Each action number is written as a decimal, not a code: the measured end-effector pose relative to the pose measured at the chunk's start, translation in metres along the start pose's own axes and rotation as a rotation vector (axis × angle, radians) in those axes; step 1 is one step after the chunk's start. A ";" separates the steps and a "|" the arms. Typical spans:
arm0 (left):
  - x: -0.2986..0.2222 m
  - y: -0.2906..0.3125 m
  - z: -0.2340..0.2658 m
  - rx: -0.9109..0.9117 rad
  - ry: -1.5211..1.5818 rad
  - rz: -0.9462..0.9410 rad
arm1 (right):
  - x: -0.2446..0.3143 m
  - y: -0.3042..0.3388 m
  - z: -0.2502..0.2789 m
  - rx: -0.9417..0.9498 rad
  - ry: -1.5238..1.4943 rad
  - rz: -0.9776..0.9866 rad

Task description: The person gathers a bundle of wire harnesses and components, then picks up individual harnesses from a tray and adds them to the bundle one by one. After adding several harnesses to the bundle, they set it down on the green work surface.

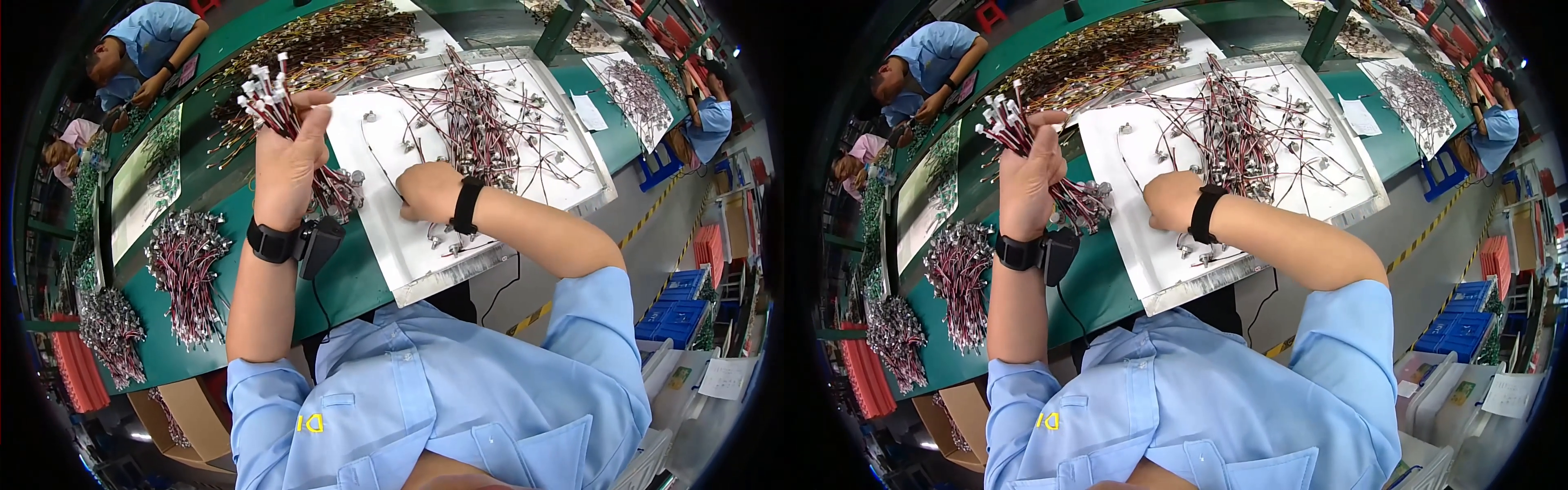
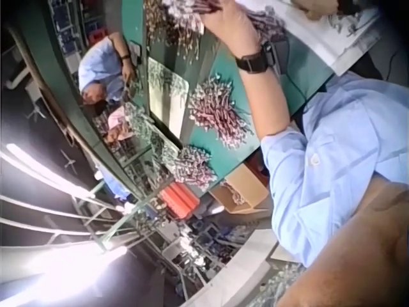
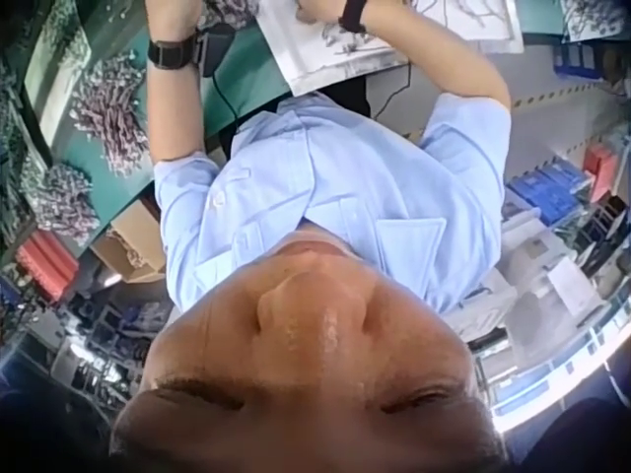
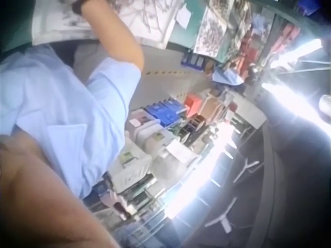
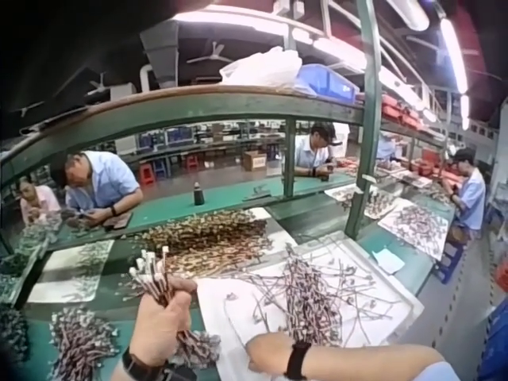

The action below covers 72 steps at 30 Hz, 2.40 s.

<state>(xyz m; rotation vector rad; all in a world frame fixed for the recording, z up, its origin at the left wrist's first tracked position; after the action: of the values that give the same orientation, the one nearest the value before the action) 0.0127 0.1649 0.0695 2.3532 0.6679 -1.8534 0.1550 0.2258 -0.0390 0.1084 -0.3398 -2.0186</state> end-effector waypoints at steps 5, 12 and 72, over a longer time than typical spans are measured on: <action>0.021 -0.006 -0.019 0.131 -0.125 0.091 | -0.024 0.018 0.059 -0.308 -0.066 -0.052; 0.038 -0.014 -0.053 0.309 -0.228 -0.062 | -0.032 0.030 0.134 -0.122 -0.714 0.120; 0.067 -0.034 -0.004 -0.148 0.534 0.248 | -0.160 -0.068 0.095 -0.248 -0.328 -0.135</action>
<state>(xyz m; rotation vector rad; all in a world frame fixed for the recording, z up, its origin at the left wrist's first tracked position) 0.0154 0.2158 0.0142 2.6909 0.4934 -1.0428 0.1480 0.4146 0.0211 -0.3662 -0.2901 -2.1964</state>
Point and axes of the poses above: each hand's wrist, its own y-axis away from the middle knuckle, its own z-axis out of the back of the hand, x = y × z, the point moved 7 cm from there along -y, towards the middle knuckle, and after that the axes turned 12 degrees about y, right-handed, at the moved point
